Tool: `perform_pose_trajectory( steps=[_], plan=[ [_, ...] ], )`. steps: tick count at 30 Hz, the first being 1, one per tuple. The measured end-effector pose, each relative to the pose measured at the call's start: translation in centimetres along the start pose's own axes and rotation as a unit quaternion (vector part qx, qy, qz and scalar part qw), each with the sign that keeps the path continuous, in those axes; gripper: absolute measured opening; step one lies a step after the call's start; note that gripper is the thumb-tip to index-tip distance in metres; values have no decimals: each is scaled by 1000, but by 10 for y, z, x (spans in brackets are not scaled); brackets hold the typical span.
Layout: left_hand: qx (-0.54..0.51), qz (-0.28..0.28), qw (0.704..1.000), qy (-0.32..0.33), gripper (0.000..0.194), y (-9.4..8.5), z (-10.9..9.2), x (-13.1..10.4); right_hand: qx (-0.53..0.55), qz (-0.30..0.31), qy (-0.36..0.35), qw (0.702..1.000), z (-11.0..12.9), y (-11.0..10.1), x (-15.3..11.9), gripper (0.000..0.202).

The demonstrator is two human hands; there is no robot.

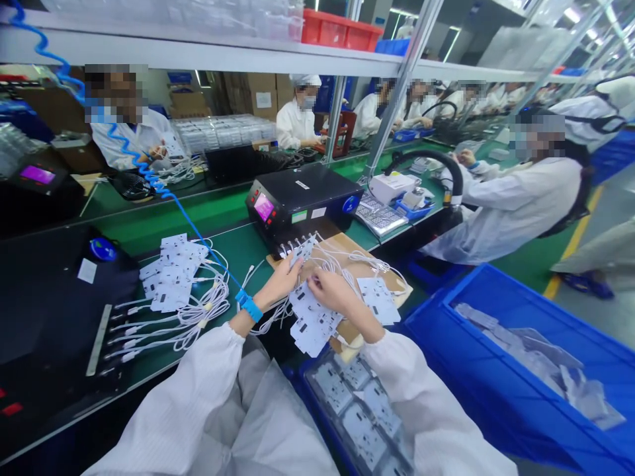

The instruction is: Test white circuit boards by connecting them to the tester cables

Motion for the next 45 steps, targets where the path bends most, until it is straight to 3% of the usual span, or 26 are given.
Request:
perform_pose_trajectory(
  steps=[5, 9, 15, 20, 27, 31, 34, 41, 45],
  plan=[
    [24, 20, 999, 11, 44, 1, -13, -6, 77, -92, 11, 993, -6, -10, -3, 25],
    [14, 53, 999, 7, 45, 3, -19, -14, 172, -176, -4, 969, -13, -11, -2, 29],
    [-1, 110, 994, -17, 44, 8, -10, -18, 264, -233, 30, 935, -25, -1, 11, 37],
    [-6, 89, 996, -23, 34, 5, 6, -12, 269, -215, 29, 938, -30, -1, 26, 39],
    [-81, 59, 995, -24, 36, -1, 1, -14, 320, -154, -53, 933, -29, -16, 23, 39],
    [-151, 35, 987, -40, 42, 0, -1, -20, 157, -163, 2, 974, -29, -10, -1, 38],
    [-194, 7, 980, -50, 44, 4, 0, -22, 52, -125, 1, 991, -24, 6, -17, 35],
    [-247, -52, 966, -52, 39, 7, -3, -24, 97, -128, 4, 987, -18, 23, -21, 29],
    [-266, -69, 960, -54, 35, 6, -11, -30, 41, -129, 13, 991, -22, 22, -14, 32]
  ],
)
Point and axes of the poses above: each hand's wrist, its own x-axis towards the middle knuckle, its own y-axis out of the palm, z = x × y, the point moved 3 cm from there along x, towards the middle knuckle, and after that the axes turned 6 degrees about -y, right-handed, at the moved point
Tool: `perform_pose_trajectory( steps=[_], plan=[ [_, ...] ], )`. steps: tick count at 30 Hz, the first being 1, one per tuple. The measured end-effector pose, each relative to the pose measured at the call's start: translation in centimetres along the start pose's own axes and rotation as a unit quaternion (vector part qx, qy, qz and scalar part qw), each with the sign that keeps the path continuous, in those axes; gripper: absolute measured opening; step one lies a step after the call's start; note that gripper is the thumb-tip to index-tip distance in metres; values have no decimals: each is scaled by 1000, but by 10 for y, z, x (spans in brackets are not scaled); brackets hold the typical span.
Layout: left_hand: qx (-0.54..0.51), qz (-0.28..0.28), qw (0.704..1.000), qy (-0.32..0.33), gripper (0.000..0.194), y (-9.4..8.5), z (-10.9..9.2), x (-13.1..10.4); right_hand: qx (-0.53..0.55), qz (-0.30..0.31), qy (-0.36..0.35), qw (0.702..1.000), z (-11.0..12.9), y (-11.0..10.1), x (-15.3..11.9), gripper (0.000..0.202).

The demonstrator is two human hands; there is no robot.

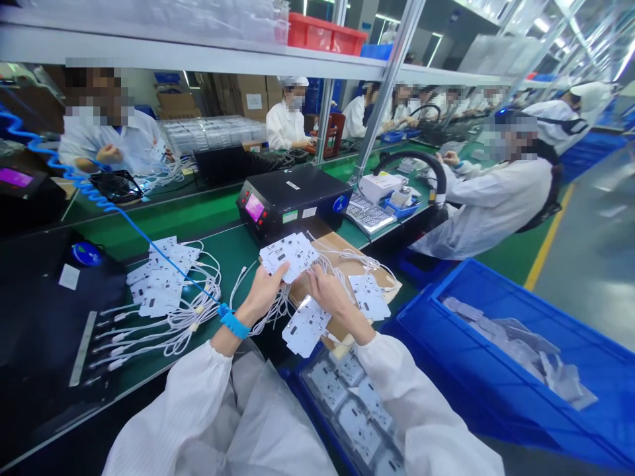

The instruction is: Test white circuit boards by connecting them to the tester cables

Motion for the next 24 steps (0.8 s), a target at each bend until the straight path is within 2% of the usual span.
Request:
perform_pose_trajectory(
  steps=[3, 5, 8, 11, 14, 17, 19, 24],
  plan=[
    [-11, -25, 1000, 13, 33, -2, -6, -4, -16, -4, -2, 1000, -6, -5, 1, 37],
    [-13, -43, 999, 23, 34, -5, -10, -7, -19, 22, -21, 999, -6, -8, 0, 38],
    [6, -56, 998, 36, 34, -12, -13, -11, -45, 93, -116, 988, 7, -9, -7, 39],
    [63, -43, 996, 37, 37, -16, -11, -16, -86, 160, -220, 958, 28, -1, -16, 46],
    [104, -33, 994, 27, 39, -17, -5, -23, -129, 215, -259, 933, 39, 12, -22, 33],
    [122, -28, 992, 25, 39, -14, -1, -28, -108, 225, -255, 934, 35, 11, -23, 16],
    [133, -22, 991, 25, 37, -11, 0, -30, -65, 208, -234, 948, 27, 0, -20, 17],
    [143, 13, 990, -8, 34, -2, 7, -34, 35, 125, -100, 986, 7, -36, -10, 29]
  ],
)
Point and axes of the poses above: each hand's wrist, its own x-axis towards the middle knuckle, its own y-axis out of the palm, z = x × y, the point moved 3 cm from there along x, towards the middle knuckle, and after that the axes turned 6 degrees about -y, right-handed, at the moved point
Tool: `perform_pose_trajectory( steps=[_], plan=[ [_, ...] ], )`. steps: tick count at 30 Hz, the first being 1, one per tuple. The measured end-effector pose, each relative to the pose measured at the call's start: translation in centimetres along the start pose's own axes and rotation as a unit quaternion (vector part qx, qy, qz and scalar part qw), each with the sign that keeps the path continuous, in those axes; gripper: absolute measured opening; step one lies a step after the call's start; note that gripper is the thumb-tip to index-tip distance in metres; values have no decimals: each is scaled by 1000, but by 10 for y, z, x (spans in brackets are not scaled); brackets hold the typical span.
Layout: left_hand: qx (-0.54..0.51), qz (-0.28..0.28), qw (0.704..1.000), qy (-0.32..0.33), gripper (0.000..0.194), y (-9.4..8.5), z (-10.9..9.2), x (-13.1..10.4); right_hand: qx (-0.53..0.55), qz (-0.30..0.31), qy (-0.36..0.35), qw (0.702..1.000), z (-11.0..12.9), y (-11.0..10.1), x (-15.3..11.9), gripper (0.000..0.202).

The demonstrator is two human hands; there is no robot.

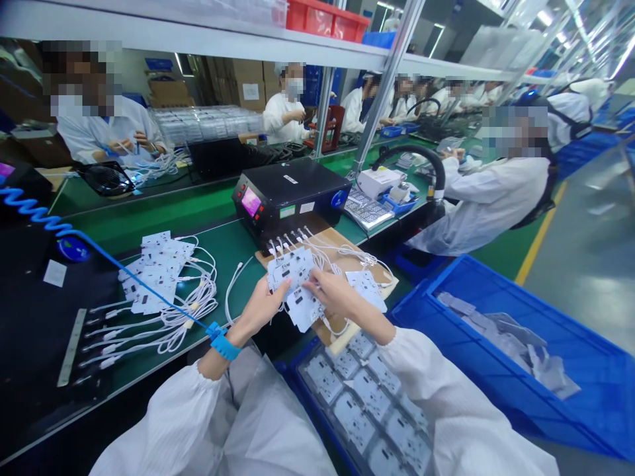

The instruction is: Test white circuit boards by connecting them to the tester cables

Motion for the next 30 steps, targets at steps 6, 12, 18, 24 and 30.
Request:
perform_pose_trajectory(
  steps=[6, 12, 18, 24, 30],
  plan=[
    [-31, 24, 998, -49, 49, 10, 12, -5, 64, -75, 29, 995, -5, -1, 1, 34],
    [-22, 43, 998, -44, 52, 16, 20, -12, 71, -80, 29, 994, -7, 16, 2, 31],
    [-17, 11, 999, -27, 40, 13, 27, -11, 75, -47, 12, 996, -1, 11, -3, 31],
    [-41, -9, 999, -24, 46, 10, 22, -11, -96, -60, -61, 992, 11, 8, -41, 46],
    [-45, -34, 998, -25, 48, 11, 17, -12, -158, -62, -18, 985, 20, 29, -64, 41]
  ],
)
Point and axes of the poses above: each hand's wrist, its own x-axis towards the middle knuckle, its own y-axis out of the palm, z = x × y, the point moved 3 cm from there along x, towards the middle knuckle, and after that the axes turned 6 degrees about -y, right-handed, at the moved point
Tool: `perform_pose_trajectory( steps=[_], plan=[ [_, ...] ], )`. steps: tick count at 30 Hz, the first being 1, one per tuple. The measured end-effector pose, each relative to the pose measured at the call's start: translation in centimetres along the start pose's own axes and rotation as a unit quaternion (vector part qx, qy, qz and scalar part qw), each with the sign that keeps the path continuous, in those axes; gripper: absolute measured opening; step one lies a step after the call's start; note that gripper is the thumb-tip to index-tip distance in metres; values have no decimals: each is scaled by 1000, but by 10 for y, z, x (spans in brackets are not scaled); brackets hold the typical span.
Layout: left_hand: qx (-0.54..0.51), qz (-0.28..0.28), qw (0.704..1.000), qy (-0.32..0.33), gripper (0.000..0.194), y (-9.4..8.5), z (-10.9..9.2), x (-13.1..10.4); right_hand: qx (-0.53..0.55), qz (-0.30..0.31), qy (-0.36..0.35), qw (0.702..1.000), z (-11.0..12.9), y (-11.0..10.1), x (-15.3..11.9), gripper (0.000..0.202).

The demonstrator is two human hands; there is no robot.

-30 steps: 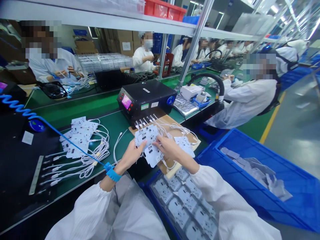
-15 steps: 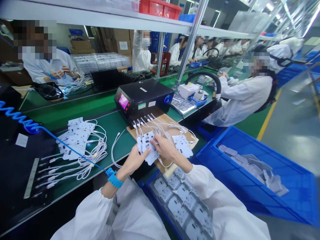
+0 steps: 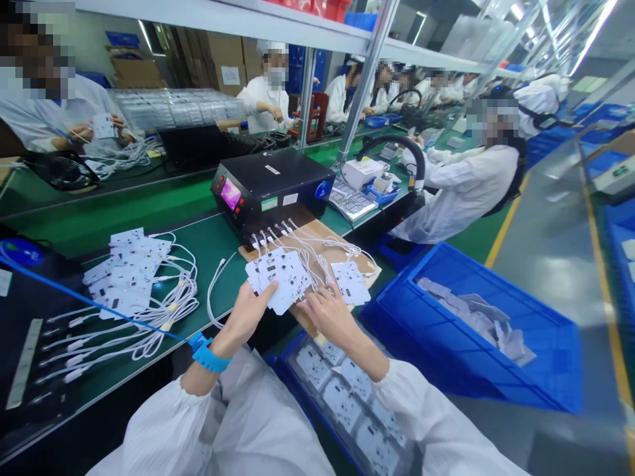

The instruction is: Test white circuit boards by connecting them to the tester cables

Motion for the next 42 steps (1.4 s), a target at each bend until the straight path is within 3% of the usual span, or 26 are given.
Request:
perform_pose_trajectory(
  steps=[7, 14, 22, 27, 30, 31, 33, 36, 39, 42],
  plan=[
    [-21, -19, 1000, 1, 55, -2, -3, -1, 166, 14, 41, 985, 3, 13, 7, 37],
    [-65, -10, 997, -27, 64, -8, 4, -1, 194, 40, 30, 980, 4, 7, 10, 35],
    [-88, -25, 995, -28, 56, -13, -4, -8, 241, 59, 4, 969, -1, 3, 10, 36],
    [-118, -89, 989, -29, 49, -18, -19, -7, 215, 64, 10, 974, 0, 5, 7, 52],
    [-131, -99, 986, -27, 47, -11, -22, -3, 213, 56, -61, 974, -2, -8, 5, 75],
    [-140, -98, 985, -28, 48, -6, -21, -2, 225, 48, -86, 969, -8, -14, 3, 79],
    [-157, -79, 984, -29, 52, 5, -18, 1, 233, 13, -89, 968, -34, -26, -2, 64],
    [-165, -43, 985, -13, 52, 22, -11, 9, 133, -42, -1, 990, -96, -27, -6, 43],
    [-163, -46, 986, 0, 52, 32, -4, 20, 2, 1, -49, 999, -139, -9, -4, 41],
    [-158, -55, 986, -2, 47, 38, 4, 27, -64, 32, -93, 993, -157, 0, -2, 45]
  ],
)
Point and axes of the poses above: each hand's wrist, its own x-axis towards the middle knuckle, its own y-axis out of the palm, z = x × y, the point moved 3 cm from there along x, towards the middle knuckle, and after that the axes turned 6 degrees about -y, right-handed, at the moved point
